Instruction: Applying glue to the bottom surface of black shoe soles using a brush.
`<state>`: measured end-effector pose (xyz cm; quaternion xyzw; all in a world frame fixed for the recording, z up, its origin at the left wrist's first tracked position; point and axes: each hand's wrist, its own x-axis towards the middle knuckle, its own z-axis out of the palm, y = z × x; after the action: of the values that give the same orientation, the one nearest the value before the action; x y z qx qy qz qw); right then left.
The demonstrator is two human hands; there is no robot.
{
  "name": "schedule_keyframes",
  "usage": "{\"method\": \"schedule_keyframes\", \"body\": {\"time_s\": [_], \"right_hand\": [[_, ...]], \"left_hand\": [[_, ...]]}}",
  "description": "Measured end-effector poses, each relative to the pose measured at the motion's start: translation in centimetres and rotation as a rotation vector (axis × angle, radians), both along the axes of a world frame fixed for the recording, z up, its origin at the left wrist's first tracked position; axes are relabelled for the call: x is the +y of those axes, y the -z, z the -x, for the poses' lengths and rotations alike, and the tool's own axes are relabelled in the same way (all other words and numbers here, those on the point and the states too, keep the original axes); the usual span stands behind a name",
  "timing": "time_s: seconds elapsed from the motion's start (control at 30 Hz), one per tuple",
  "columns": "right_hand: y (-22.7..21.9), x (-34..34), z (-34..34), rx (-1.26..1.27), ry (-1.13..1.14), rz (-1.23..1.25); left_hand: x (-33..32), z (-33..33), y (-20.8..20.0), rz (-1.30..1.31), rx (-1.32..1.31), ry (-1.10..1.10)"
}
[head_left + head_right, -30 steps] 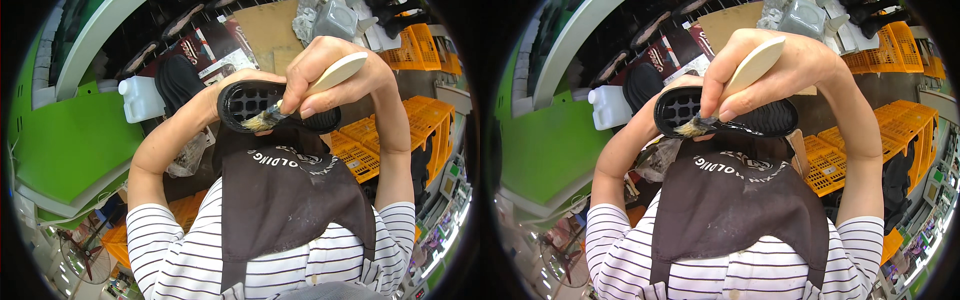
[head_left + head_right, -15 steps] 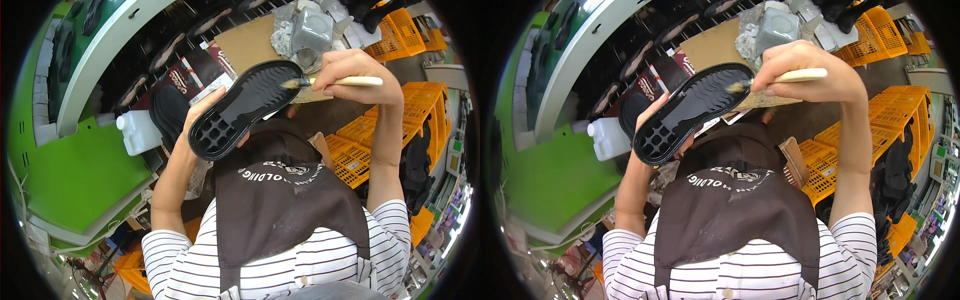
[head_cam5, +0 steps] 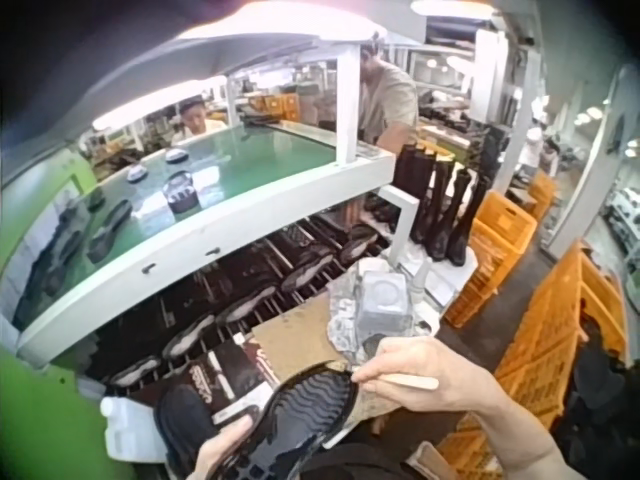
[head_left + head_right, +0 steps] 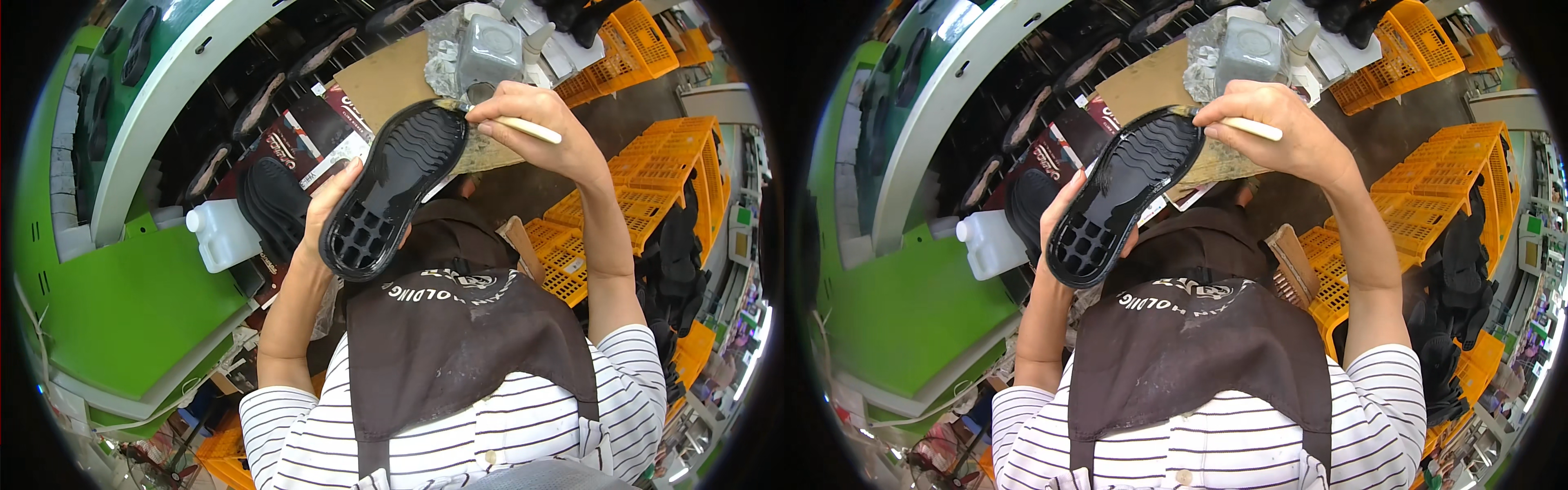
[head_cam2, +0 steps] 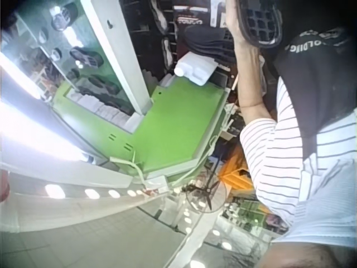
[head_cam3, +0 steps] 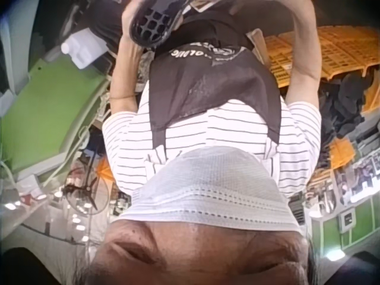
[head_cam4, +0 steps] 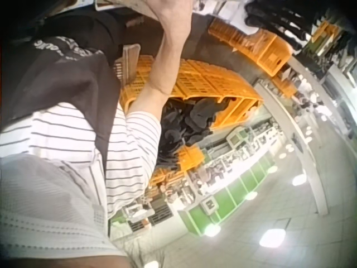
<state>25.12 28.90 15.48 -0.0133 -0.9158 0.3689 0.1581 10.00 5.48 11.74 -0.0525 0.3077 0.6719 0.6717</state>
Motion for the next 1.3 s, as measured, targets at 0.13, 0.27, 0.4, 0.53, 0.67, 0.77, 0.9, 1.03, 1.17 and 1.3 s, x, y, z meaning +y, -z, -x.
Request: {"method": "schedule_keyframes", "body": {"time_s": [0.13, 0.27, 0.4, 0.53, 0.67, 0.77, 0.9, 1.03, 1.17, 1.3], "right_hand": [[0.8, -2.0, 0.3, -0.022, 0.274, 0.209], [0.0, -3.2, 0.6, -0.237, 0.22, 0.407], [-0.2, -3.2, 1.3, 0.132, 0.059, 0.208], [1.6, -5.3, 1.5, 0.136, -0.112, -0.13], [0.6, -8.8, 1.0, 0.075, -0.417, 0.24], [0.9, -6.5, 2.1, 0.051, -0.376, 0.448], [2.4, -2.4, 3.0, 0.128, -0.03, 0.171], [3.6, -2.5, 2.7, 0.139, 0.125, -0.113], [2.3, -5.3, 2.3, 0.093, -0.095, 0.224], [1.3, -4.5, 2.8, 0.159, 0.07, 0.279]], "left_hand": [[-0.4, 0.1, 2.3, -0.048, 0.314, 0.049], [-0.3, 0.2, 3.2, -0.02, 0.431, 0.035], [-0.4, 0.7, 3.4, -0.119, 0.27, 0.012], [-0.3, 0.9, 3.9, -0.158, 0.253, -0.071], [0.5, 1.6, 4.5, -0.164, 0.244, -0.138], [-0.1, 1.7, 5.0, -0.211, 0.18, -0.055], [-0.3, 0.9, 3.3, -0.208, 0.272, 0.027], [-0.5, 1.3, 5.1, -0.235, 0.301, 0.046], [-0.5, 1.2, 5.6, -0.09, 0.395, -0.007], [-0.6, 1.1, 4.8, -0.026, 0.332, -0.054]]}}
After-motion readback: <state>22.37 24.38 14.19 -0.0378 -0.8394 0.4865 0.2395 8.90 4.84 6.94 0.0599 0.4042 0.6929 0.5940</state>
